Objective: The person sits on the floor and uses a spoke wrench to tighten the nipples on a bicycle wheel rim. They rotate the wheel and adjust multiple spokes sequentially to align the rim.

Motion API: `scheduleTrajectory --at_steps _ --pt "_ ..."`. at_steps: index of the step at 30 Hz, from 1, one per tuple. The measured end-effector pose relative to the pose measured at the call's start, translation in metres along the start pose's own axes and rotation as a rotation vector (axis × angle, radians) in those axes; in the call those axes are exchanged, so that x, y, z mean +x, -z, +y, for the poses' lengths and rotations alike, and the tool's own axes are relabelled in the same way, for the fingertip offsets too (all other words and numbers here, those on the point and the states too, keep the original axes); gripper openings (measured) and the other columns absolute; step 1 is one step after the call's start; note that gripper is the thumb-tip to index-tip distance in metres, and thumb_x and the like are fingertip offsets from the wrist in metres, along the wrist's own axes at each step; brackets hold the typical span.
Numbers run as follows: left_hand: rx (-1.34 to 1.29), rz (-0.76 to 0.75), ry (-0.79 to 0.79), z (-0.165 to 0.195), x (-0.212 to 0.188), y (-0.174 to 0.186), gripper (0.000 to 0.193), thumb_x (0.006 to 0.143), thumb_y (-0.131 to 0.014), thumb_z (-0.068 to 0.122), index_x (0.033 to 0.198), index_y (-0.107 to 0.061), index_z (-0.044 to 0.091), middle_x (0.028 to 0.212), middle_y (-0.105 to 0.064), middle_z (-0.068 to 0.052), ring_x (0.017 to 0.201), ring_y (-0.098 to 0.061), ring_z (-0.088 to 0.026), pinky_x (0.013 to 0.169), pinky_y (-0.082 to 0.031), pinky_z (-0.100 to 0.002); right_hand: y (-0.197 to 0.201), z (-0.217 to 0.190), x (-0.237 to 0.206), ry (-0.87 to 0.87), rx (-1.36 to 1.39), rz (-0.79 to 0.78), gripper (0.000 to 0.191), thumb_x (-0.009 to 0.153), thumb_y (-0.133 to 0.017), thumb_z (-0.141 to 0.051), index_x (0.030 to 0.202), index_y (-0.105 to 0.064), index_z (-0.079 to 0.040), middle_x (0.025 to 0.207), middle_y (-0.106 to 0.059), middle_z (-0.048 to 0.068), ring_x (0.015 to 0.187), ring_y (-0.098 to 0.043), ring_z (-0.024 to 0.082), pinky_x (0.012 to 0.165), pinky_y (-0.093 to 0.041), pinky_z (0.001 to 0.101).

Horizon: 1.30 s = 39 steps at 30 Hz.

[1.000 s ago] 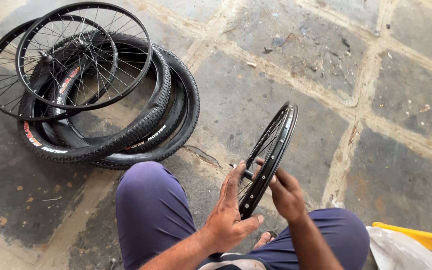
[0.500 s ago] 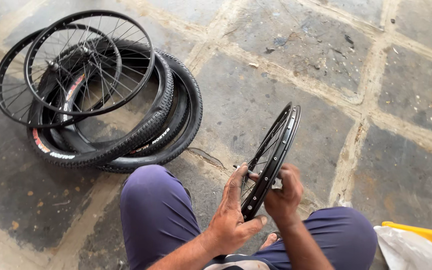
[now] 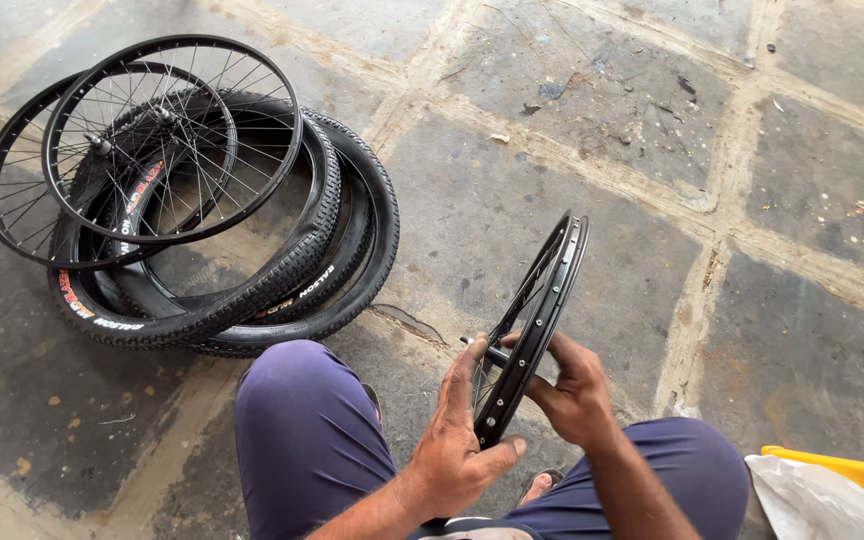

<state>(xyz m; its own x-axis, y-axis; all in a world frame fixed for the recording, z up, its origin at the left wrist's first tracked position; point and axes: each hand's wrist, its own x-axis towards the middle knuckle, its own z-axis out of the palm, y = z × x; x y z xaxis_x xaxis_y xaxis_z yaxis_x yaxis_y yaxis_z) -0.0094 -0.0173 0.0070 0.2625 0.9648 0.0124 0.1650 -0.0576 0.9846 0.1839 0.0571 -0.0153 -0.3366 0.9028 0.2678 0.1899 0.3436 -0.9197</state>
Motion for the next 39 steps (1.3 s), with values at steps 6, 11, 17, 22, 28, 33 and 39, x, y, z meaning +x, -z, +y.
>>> scheduleTrajectory --at_steps 6,11,17,22,28,33,39 --pt "0.002 0.047 -0.065 0.005 0.006 0.002 0.103 0.083 -0.073 0.023 0.163 -0.013 -0.001 0.164 -0.028 -0.029 0.157 -0.026 -0.043 0.126 -0.023 -0.052 -0.038 -0.002 0.001 0.337 -0.588 0.582 0.035 0.079 -0.088 -0.024 0.096 -0.06 -0.013 0.093 -0.069 0.004 0.09 -0.063 0.019 0.081 -0.049 0.0328" --pt "0.274 0.031 -0.219 0.011 0.022 0.002 0.094 0.083 -0.08 0.03 0.159 -0.031 0.003 0.166 -0.028 -0.027 0.155 -0.023 -0.047 0.124 -0.022 -0.054 -0.006 0.01 -0.007 -0.049 0.411 0.238 0.026 0.098 -0.07 -0.01 0.12 -0.067 0.002 0.111 -0.07 0.011 0.099 -0.064 0.018 0.088 -0.054 0.0325" --pt "0.318 -0.135 -0.211 0.024 0.065 -0.006 0.092 0.083 -0.076 0.025 0.161 -0.03 0.007 0.166 -0.033 -0.02 0.156 -0.024 -0.04 0.126 -0.021 -0.049 0.015 0.023 -0.004 -0.226 0.855 0.605 0.015 0.103 -0.06 -0.006 0.112 -0.066 0.003 0.108 -0.072 0.016 0.098 -0.071 0.024 0.09 -0.058 0.0362" --pt "0.684 -0.474 0.013 0.035 0.14 0.046 0.082 0.079 -0.06 0.041 0.159 -0.047 0.029 0.157 -0.054 -0.006 0.147 -0.047 -0.028 0.125 -0.035 -0.042 0.049 0.009 -0.064 0.081 0.571 1.015 0.012 0.105 -0.06 0.004 0.116 -0.065 0.004 0.116 -0.071 0.019 0.109 -0.07 0.027 0.105 -0.056 0.0375" --pt "0.919 -0.207 -0.08 0.015 0.161 0.017 0.104 0.081 -0.045 0.089 0.161 -0.033 0.024 0.175 -0.001 -0.016 0.161 0.006 -0.039 0.124 0.006 -0.062 0.066 -0.033 -0.112 0.37 0.312 0.916 0.011 0.107 -0.064 -0.004 0.117 -0.065 0.001 0.124 -0.071 0.02 0.113 -0.072 0.027 0.107 -0.057 0.0407" --pt "0.55 0.002 -0.066 0.005 0.115 -0.014 0.125 0.076 -0.076 0.046 0.163 -0.004 -0.007 0.166 0.0 -0.031 0.153 0.0 -0.044 0.119 -0.009 -0.052 0.046 -0.037 -0.101 0.25 0.276 0.812 0.017 0.103 -0.066 -0.005 0.119 -0.064 0.001 0.132 -0.068 0.022 0.118 -0.07 0.027 0.11 -0.055 0.041" --pt "0.396 -0.295 0.218 0.033 0.068 -0.016 0.079 0.075 -0.069 0.017 0.15 -0.048 0.007 0.102 -0.071 -0.022 0.09 -0.067 -0.027 0.081 -0.054 -0.039 0.018 -0.015 -0.089 0.079 0.386 0.703 0.018 0.101 -0.064 -0.004 0.117 -0.065 0.005 0.132 -0.066 0.023 0.117 -0.067 0.024 0.105 -0.053 0.0348"
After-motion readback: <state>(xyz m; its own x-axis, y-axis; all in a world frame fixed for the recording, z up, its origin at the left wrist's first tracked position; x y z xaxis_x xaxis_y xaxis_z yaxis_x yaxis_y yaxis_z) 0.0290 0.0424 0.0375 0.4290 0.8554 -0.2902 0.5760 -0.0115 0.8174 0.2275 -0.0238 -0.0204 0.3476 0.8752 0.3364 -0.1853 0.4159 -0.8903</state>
